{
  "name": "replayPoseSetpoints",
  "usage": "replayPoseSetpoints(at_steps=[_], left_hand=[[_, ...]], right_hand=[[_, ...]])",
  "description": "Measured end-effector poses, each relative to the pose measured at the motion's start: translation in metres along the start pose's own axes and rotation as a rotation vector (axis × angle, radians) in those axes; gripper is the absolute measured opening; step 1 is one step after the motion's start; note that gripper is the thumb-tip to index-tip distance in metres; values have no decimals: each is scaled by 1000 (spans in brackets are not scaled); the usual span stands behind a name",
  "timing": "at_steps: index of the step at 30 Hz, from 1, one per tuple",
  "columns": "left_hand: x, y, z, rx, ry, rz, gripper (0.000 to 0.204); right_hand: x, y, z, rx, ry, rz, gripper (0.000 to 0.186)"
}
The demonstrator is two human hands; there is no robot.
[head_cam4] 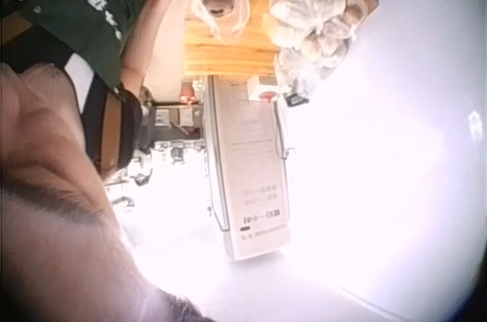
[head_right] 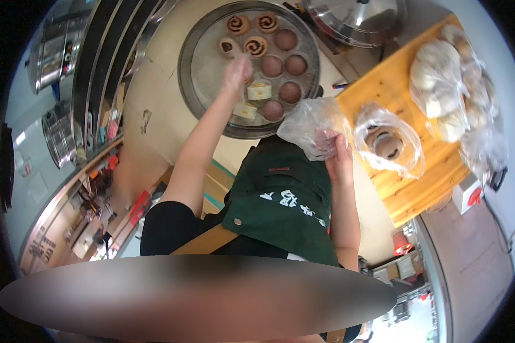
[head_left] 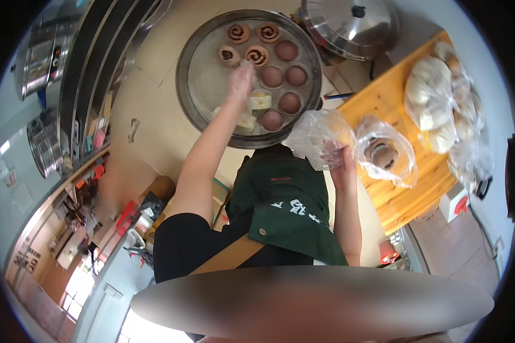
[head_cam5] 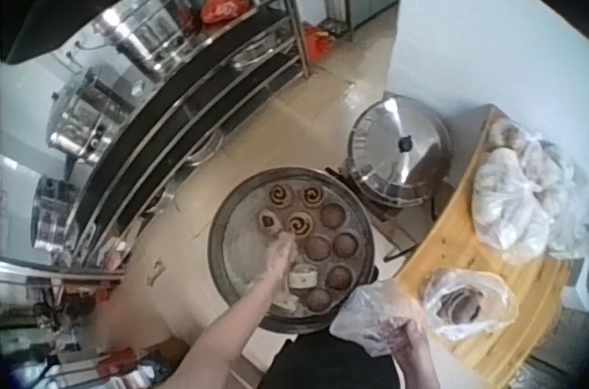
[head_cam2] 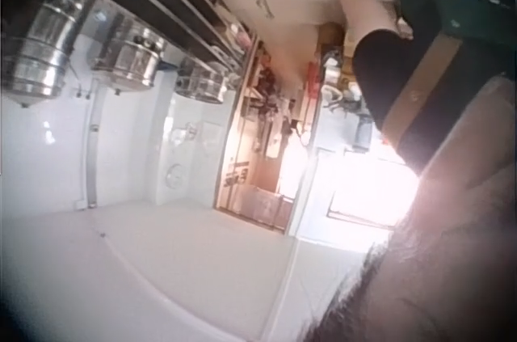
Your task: Placing various types of filled and shaped steamed buns into a steamer tray.
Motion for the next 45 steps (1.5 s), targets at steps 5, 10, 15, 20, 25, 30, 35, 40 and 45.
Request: replayPoseSetpoints(at_steps=[5, 10, 15, 20, 25, 30, 35, 40, 45], left_hand=[[-95, -22, 77, -362, -737, -440, 42], [-146, 20, 146, -222, -1001, -320, 30], [-148, 32, 179, 134, -614, 109, 11], [-182, 60, 214, 369, -202, 739, 11], [-193, 63, 243, 104, -178, 782, 9], [-218, 56, 269, 59, -262, 450, 15], [-310, 56, 295, 409, -458, 1067, 24], [-331, -33, 329, 318, -1268, 857, 32], [-360, 12, 316, 747, -1253, 1186, 33]], right_hand=[[-24, -33, 6, 99, -129, -88, 34], [-36, -37, -38, -233, 143, -183, 11], [-43, -51, -76, -381, 605, -313, 15], [-50, -57, -114, -415, 917, -530, 23], [-62, -56, -137, -472, 814, -527, 36], [-85, -73, -152, -220, 815, -391, 25], [-106, -102, -132, 43, 741, -745, 23], [-115, -123, -126, 84, 609, -746, 27], [-130, -154, -210, -486, 825, -712, 27]])
Point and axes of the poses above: each hand's wrist, its own x-axis towards the middle knuckle, its own z-axis out of the palm, y = z × x, the point moved 4 cm from there along x, towards the middle knuckle, and after that the axes turned 2 degrees about z, right-handed, at the moved point
